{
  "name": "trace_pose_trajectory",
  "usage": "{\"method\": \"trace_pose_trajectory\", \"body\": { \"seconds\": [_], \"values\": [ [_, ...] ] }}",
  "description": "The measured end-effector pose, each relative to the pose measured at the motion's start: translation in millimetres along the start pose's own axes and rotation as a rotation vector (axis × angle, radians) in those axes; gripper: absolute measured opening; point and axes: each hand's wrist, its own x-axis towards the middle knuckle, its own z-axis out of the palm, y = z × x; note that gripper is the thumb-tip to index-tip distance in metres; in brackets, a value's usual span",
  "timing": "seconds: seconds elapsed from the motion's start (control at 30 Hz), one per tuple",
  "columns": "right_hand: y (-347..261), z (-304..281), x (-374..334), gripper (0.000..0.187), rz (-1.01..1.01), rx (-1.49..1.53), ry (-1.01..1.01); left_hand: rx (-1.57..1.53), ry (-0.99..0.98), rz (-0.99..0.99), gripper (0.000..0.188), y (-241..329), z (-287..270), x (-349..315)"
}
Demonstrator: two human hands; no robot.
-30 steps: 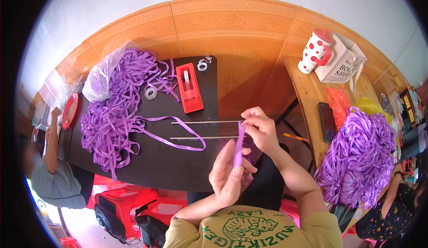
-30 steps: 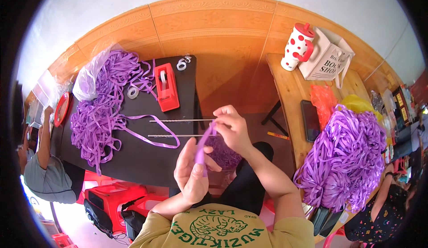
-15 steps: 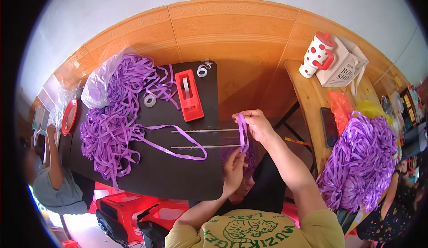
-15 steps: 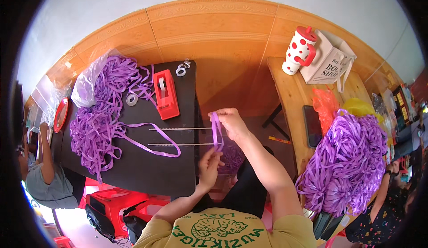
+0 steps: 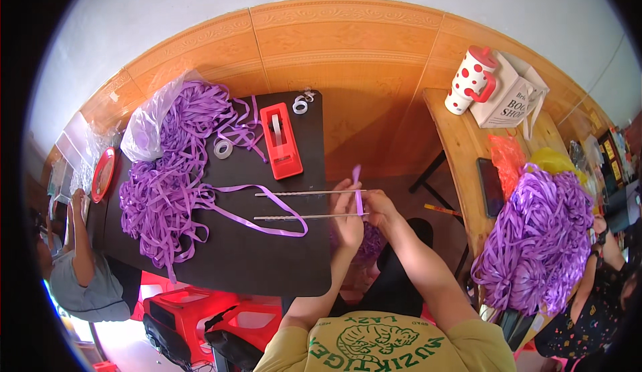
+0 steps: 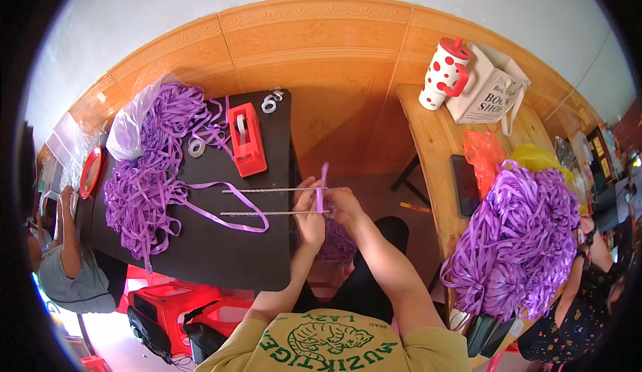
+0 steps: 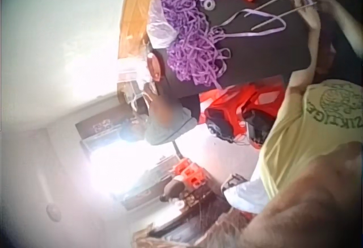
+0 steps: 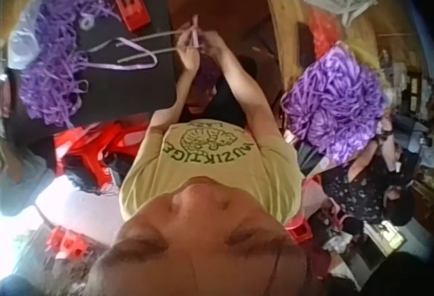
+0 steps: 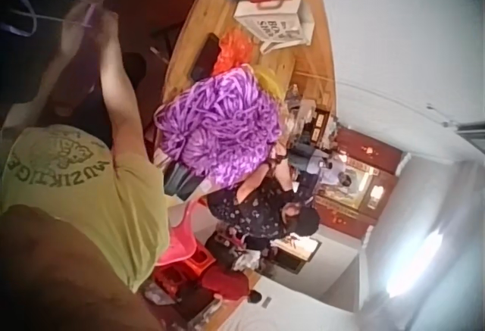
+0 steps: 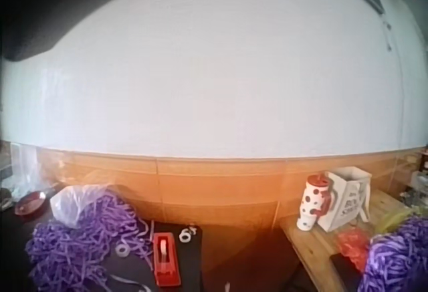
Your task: The recorder is wrapping purple ribbon around two parallel metal rods to create decorative bundles.
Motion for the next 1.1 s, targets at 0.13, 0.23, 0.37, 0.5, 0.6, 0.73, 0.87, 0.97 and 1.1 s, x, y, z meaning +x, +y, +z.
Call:
{"method": "trace_pose_trajectory", "body": {
  "seconds": [0.13,0.23,0.37,0.5,0.6,0.73,0.87,0.97,1.1],
  "values": [
    [42,-39,1,0.004,-0.042,0.127,-0.084,-0.293,-0.061,-0.276,0.019,-6,3,-3],
    [56,-32,-28,0.004,0.075,0.169,0.071,-0.294,-0.021,-0.376,0.017,6,-1,-7],
    [82,-66,-54,0.009,-0.131,-0.207,0.343,-0.411,-0.087,-0.446,0.018,-5,-10,-17],
    [91,-58,-82,0.019,-0.805,-0.447,0.218,-0.434,-0.112,-0.462,0.014,-6,-16,-25],
    [77,-39,-93,0.024,-0.855,-0.685,0.166,-0.501,-0.132,-0.495,0.015,-3,-20,-25],
    [84,-33,-85,0.025,-0.895,-0.649,0.075,-0.556,-0.168,-0.553,0.016,2,-20,-27],
    [106,-40,-83,0.018,-0.868,-0.575,0.054,-0.564,-0.188,-0.567,0.015,1,-21,-27],
    [119,-39,-97,0.009,-0.829,-0.458,0.057,-0.562,-0.160,-0.571,0.015,1,-24,-26],
    [129,-43,-116,0.006,-0.825,-0.552,-0.015,-0.540,-0.177,-0.639,0.017,10,-24,-27]
  ]
}}
